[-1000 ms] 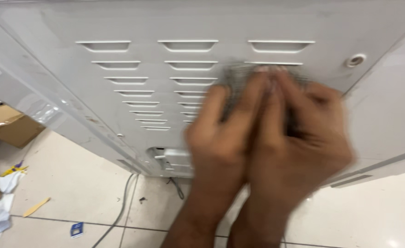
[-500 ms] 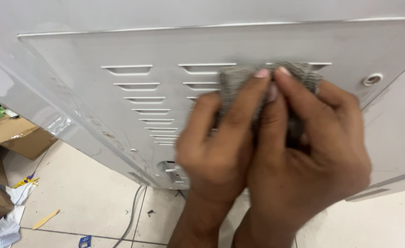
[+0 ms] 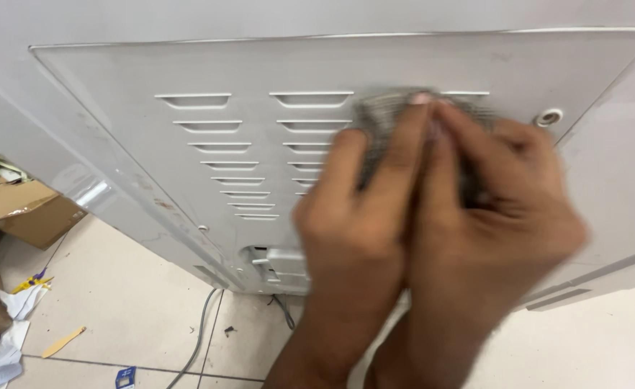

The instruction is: The person uses a grey cloth to wipe the exterior surfaces of a white appliance, focusing on the lower corners, side vents, and top edge. The person moves around the appliance to reach different areas, scrubbing the surface with both hands.

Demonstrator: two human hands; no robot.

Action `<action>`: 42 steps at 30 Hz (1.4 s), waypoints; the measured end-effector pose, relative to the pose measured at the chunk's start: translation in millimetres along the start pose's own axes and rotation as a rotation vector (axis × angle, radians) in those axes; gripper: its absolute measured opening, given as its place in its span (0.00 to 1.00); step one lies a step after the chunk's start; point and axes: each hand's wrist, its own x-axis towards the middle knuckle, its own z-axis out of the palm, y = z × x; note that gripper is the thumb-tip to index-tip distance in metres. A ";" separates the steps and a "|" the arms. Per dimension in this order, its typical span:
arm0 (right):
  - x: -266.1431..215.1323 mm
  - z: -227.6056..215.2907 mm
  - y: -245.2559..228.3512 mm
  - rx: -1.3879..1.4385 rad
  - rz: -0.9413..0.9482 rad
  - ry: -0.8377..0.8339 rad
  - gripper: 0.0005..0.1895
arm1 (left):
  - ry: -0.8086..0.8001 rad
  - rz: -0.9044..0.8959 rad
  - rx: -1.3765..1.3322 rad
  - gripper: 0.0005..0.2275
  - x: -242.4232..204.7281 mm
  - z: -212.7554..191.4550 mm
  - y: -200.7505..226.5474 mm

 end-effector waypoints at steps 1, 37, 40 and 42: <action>2.4 -6.4 3.2 0.002 -0.010 0.011 0.09 | -0.008 0.024 -0.010 0.15 -0.7 3.9 1.5; -35.0 41.6 -40.8 -0.134 -0.184 -0.132 0.11 | 0.087 -0.090 0.032 0.13 -16.1 -44.6 -48.3; -45.3 52.2 -28.8 -0.101 -0.234 -0.145 0.10 | 0.133 -0.146 0.096 0.15 -16.7 -44.6 -57.8; -47.8 51.9 -21.8 -0.077 -0.214 -0.163 0.10 | 0.124 -0.140 0.030 0.15 -19.6 -43.6 -60.5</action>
